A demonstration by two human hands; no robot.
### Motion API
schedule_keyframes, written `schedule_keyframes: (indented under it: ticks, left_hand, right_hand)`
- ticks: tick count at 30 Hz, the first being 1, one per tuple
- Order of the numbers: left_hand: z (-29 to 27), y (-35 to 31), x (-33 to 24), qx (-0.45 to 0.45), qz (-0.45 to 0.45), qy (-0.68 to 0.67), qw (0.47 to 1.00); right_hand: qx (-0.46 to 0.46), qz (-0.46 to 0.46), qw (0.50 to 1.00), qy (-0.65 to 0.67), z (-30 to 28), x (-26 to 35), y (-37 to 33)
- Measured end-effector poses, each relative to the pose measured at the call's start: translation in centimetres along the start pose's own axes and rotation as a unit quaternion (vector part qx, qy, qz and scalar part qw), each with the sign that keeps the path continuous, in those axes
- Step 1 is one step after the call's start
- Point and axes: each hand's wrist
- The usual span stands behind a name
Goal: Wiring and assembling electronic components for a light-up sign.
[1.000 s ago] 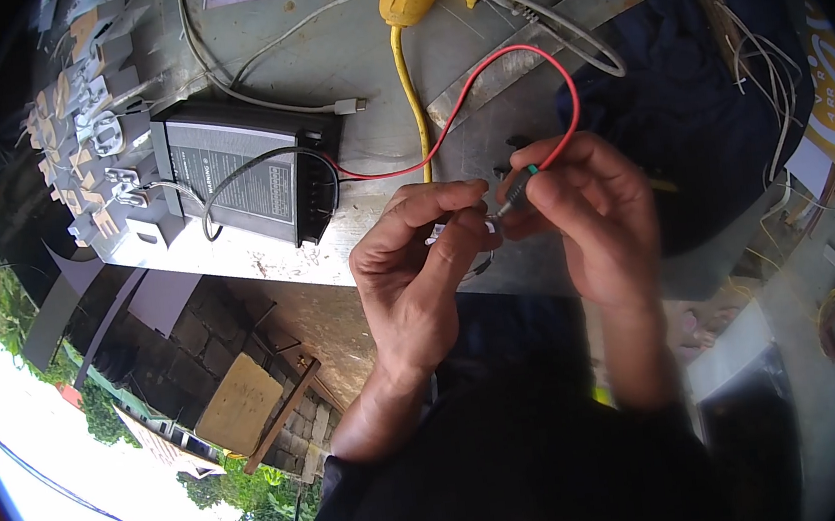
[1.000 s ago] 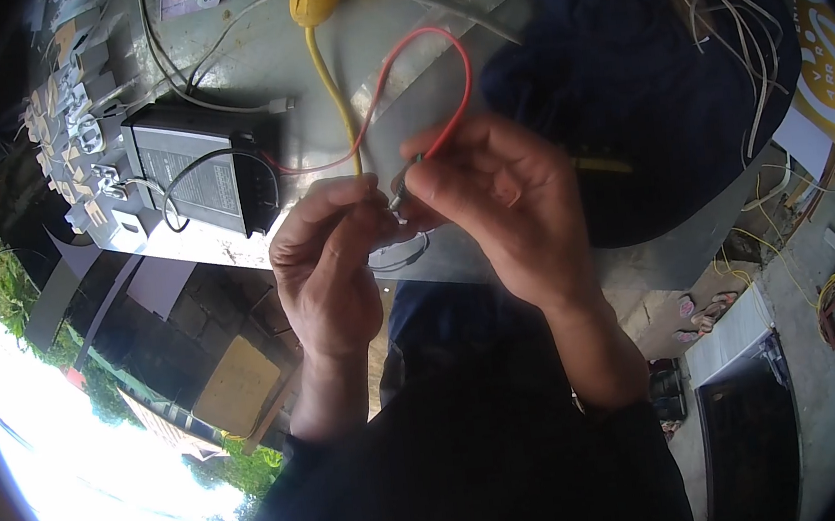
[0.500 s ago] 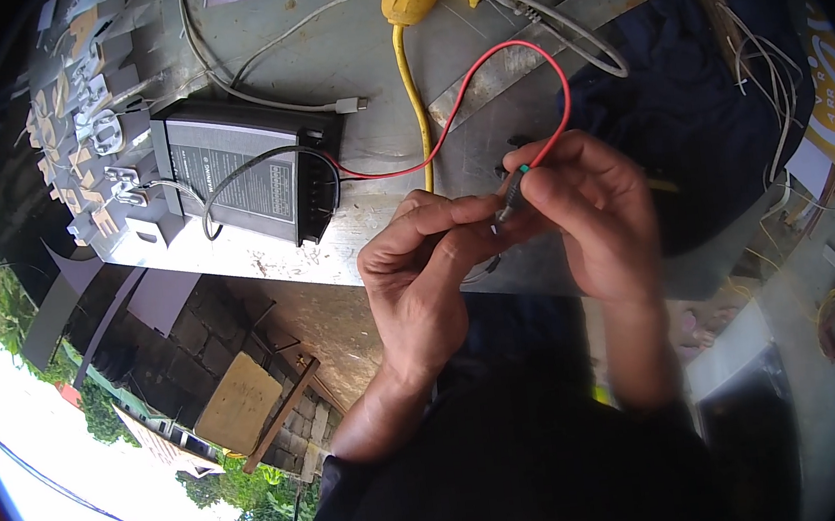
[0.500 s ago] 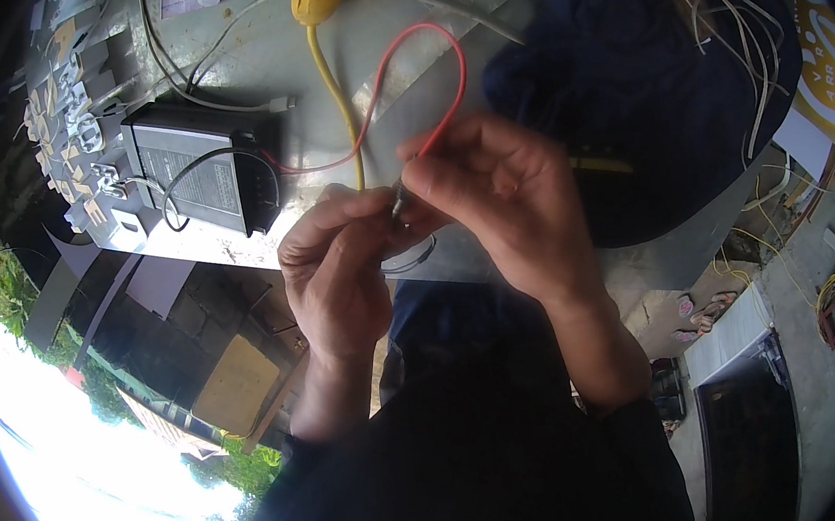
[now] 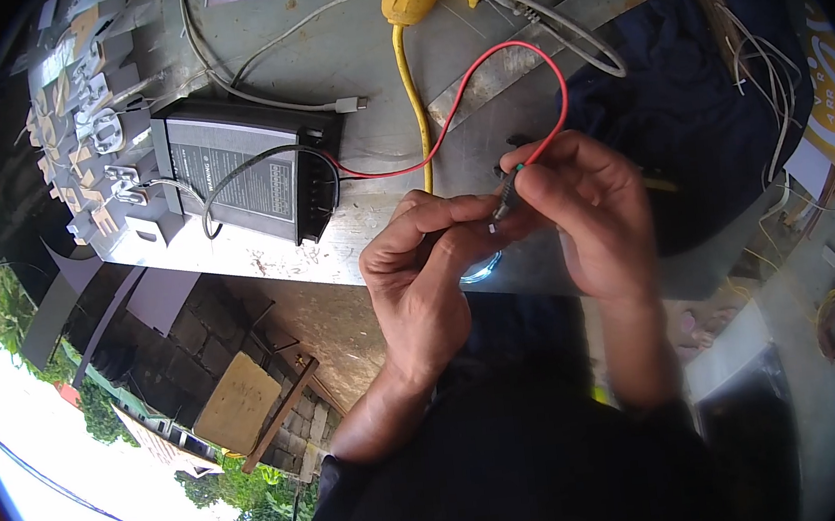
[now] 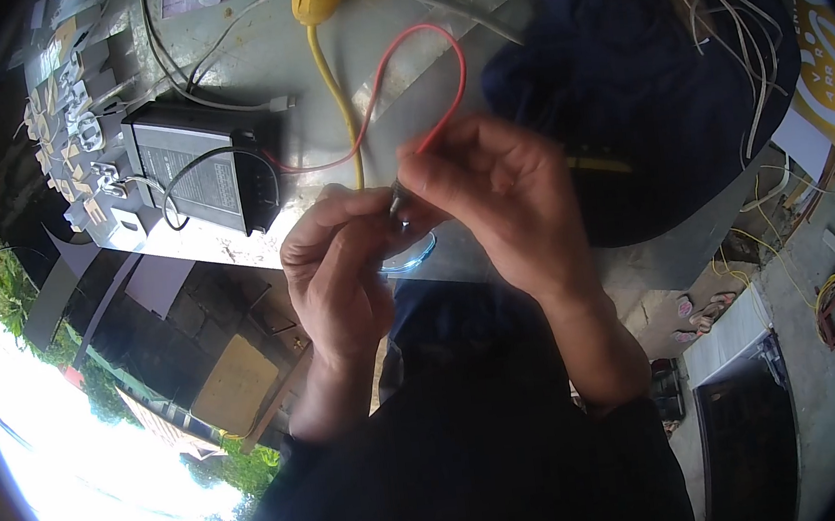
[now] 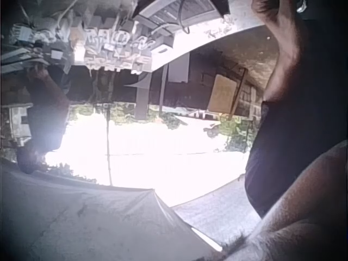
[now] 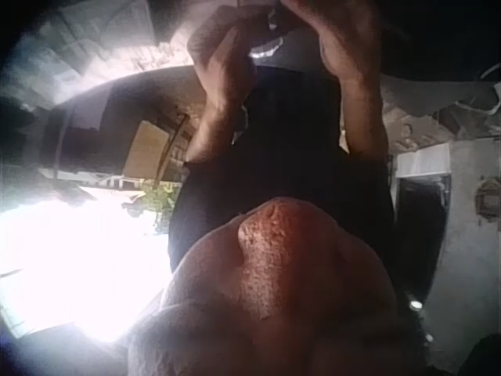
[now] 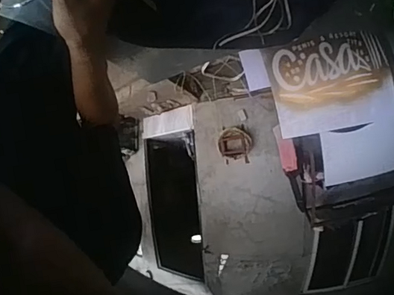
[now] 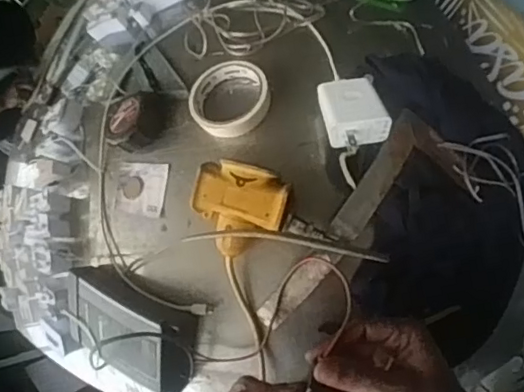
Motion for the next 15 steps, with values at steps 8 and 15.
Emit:
schedule_keyframes:
  ticks: [8,15]
  left_hand:
    - [-0.03,-0.21,-0.06,0.004,-0.036,-0.012,0.999]
    - [-0.57,0.08,0.28,0.036,0.005,-0.024,0.999]
  right_hand:
    - [-0.004,0.004,1.0,0.014,-0.1,-0.24,-0.2]
    - [0.018,-0.017,1.0,0.006,-0.28,-0.48,0.1]
Point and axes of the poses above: each hand's wrist, its own y-axis towards the middle knuckle, its own z-axis out of the palm, x = y × z, and after that the axes turned 9 degrees about -z, right-handed
